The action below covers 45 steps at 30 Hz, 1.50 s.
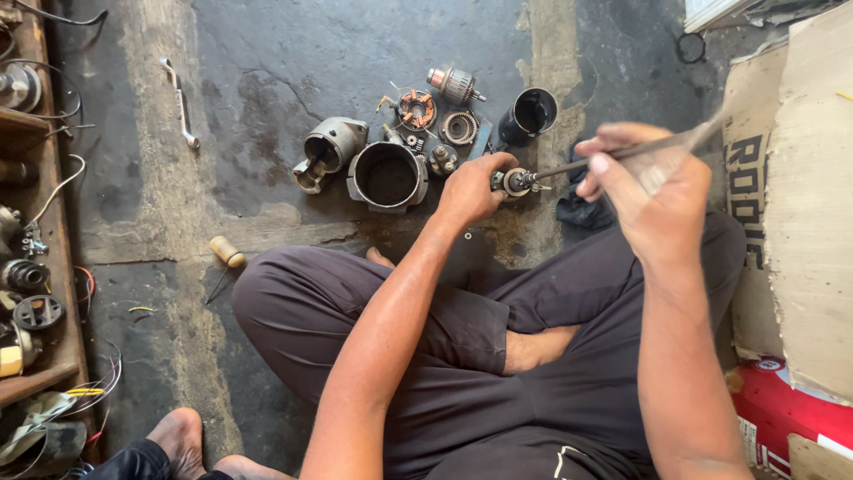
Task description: The person sits on the floor and uses a small brush to apply a dark liquid to a cylindrical metal component. They then wipe the component with a dark cloth and use a metal rod to adjust or clean internal parts of the assembly.
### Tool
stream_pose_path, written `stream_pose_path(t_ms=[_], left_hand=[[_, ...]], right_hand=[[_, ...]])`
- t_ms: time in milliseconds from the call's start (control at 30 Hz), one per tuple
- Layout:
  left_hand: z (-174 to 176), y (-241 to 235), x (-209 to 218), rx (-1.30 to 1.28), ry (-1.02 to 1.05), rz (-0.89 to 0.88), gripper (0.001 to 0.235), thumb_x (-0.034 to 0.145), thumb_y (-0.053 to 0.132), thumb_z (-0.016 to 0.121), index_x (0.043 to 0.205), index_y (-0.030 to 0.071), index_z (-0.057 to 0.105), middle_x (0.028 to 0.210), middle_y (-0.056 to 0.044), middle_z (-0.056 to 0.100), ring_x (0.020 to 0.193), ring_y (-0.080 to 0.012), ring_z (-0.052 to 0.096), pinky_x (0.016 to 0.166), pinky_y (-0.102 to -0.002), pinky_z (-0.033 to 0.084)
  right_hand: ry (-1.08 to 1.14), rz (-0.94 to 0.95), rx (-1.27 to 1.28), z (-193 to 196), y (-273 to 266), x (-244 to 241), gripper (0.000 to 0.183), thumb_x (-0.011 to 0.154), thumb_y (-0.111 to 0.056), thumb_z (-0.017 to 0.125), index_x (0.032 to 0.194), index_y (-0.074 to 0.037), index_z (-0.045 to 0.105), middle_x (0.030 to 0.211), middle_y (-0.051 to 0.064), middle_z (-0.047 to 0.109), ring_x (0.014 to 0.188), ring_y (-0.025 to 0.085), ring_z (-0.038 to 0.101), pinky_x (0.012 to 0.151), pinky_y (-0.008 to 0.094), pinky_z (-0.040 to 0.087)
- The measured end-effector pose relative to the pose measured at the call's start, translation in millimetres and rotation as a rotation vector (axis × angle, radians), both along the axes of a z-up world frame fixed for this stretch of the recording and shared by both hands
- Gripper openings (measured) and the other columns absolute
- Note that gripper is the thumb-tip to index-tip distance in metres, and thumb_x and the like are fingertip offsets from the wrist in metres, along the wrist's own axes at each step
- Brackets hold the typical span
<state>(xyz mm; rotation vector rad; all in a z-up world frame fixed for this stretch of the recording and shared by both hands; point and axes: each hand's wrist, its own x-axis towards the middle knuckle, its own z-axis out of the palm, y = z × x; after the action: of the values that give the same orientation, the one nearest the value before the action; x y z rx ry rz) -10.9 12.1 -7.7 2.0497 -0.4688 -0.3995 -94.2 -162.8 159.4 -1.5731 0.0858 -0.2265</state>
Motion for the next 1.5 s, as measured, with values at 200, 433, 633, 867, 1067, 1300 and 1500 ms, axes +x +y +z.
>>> stream_pose_path(t_ms=[200,433,633,867,1067,1300,1500], left_hand=[[-2.6,-2.3,1.1,0.074,0.056,-0.005,0.049,0.072,0.012,0.084,0.119,0.018,0.069,0.113,-0.006,0.074,0.108,-0.0294,0.069,0.088,-0.041,0.054],[2.6,-0.1,1.1,0.068,0.065,-0.005,0.048,0.072,0.013,0.085,0.118,0.018,0.069,0.112,-0.005,0.076,0.107,-0.0274,0.07,0.088,-0.04,0.055],[7.7,-1.7,-0.2,-0.029,-0.04,0.001,0.05,0.069,0.018,0.088,0.115,0.016,0.07,0.11,-0.007,0.075,0.105,-0.0307,0.069,0.088,-0.042,0.054],[11.5,-6.2,-0.8,-0.166,-0.182,-0.061,0.039,0.07,0.023,0.088,0.107,0.017,0.077,0.109,-0.006,0.075,0.1,-0.0313,0.071,0.087,-0.041,0.054],[11.5,-6.9,-1.1,-0.185,-0.157,-0.064,0.04,0.072,0.025,0.088,0.11,0.017,0.077,0.108,-0.007,0.076,0.1,-0.0315,0.07,0.087,-0.041,0.054],[16.0,-8.4,-0.1,-0.144,-0.084,-0.067,0.04,0.073,0.027,0.087,0.111,0.019,0.077,0.106,-0.008,0.076,0.098,-0.0317,0.071,0.084,-0.041,0.054],[24.2,-9.7,-5.3,-0.187,-0.164,-0.052,0.04,0.077,0.024,0.084,0.114,0.014,0.074,0.109,-0.011,0.075,0.099,-0.0338,0.07,0.085,-0.042,0.054]], right_hand=[[-0.061,-0.068,-0.091,-3.7,0.8,-10.2,0.022,0.109,0.006,0.068,0.131,0.01,0.064,0.115,0.021,0.075,0.086,0.019,0.075,0.077,0.029,0.063],[-0.111,-0.043,-0.113,-13.8,1.6,-0.1,0.024,0.103,0.008,0.074,0.124,0.009,0.06,0.114,0.02,0.07,0.082,0.014,0.071,0.071,0.026,0.059],[-0.101,0.012,-0.065,-5.4,1.0,-10.7,0.022,0.11,0.007,0.065,0.131,0.01,0.06,0.118,0.023,0.072,0.091,0.018,0.075,0.081,0.029,0.062],[-0.205,-0.087,-0.082,-17.3,1.0,-3.4,0.03,0.105,0.012,0.074,0.128,0.005,0.057,0.107,0.017,0.066,0.087,0.014,0.069,0.072,0.026,0.059],[-0.09,-0.042,-0.002,-7.1,8.0,-2.2,0.026,0.107,0.006,0.068,0.133,0.007,0.061,0.119,0.021,0.072,0.081,0.015,0.07,0.075,0.027,0.06],[-0.138,-0.132,-0.172,-6.9,5.7,-8.9,0.02,0.108,0.011,0.07,0.127,0.011,0.063,0.111,0.023,0.073,0.084,0.018,0.074,0.075,0.029,0.065],[-0.124,-0.078,-0.157,-13.4,8.9,0.5,0.032,0.097,0.01,0.073,0.123,0.008,0.056,0.116,0.017,0.07,0.086,0.012,0.068,0.072,0.024,0.06]])
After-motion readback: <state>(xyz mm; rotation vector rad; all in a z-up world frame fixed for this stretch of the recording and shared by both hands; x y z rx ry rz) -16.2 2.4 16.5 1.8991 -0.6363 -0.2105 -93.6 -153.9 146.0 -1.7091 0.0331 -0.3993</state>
